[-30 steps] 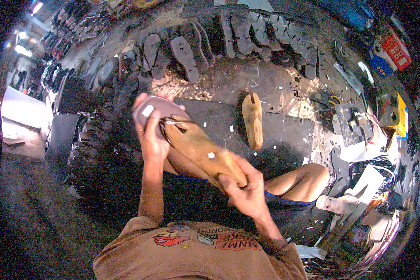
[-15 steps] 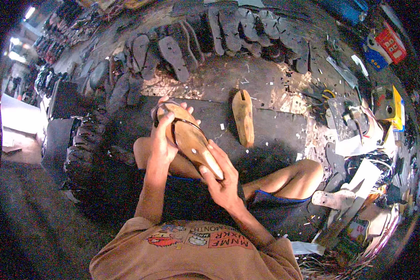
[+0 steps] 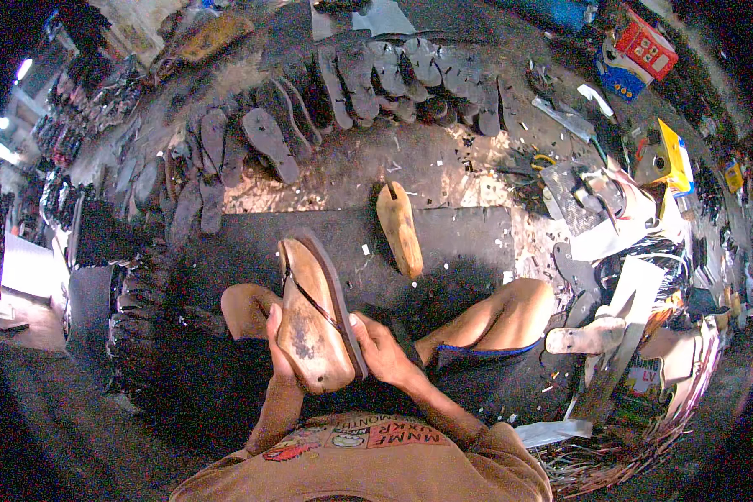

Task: The person sits on the floor and repeatedly rubs the sole of a flip-flop against a wooden shoe last. They handle multiple flip-flops, rubbing each sole on the last and placing them aside.

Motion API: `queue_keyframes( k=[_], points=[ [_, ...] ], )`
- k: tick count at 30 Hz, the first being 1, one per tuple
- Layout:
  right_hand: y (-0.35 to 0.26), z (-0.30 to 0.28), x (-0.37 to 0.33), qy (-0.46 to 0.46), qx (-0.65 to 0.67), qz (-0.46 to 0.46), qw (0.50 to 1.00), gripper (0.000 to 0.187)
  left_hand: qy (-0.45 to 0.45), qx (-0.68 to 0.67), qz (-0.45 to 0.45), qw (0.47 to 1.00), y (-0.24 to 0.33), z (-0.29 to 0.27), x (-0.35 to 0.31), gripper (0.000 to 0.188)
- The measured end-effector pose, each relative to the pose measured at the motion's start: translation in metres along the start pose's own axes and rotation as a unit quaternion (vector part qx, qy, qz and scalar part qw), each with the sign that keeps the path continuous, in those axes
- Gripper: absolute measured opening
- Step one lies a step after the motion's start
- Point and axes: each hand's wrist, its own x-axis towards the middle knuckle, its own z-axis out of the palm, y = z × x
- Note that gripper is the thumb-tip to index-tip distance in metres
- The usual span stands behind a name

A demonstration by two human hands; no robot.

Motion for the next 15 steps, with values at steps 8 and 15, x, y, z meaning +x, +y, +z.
queue_keyframes(
  k=[8, 15],
  points=[
    [0.013, -0.012, -0.042, -0.134, 0.361, 0.185, 0.904, 0.036, -0.120, -0.145, -0.075, 0.979, 0.002, -0.029, -0.014, 0.079],
    [0.030, 0.005, -0.045, 0.019, 0.395, 0.272, 0.877, 0.033, -0.163, 0.172, 0.044, 0.971, -0.005, -0.008, -0.017, 0.083]
  ],
)
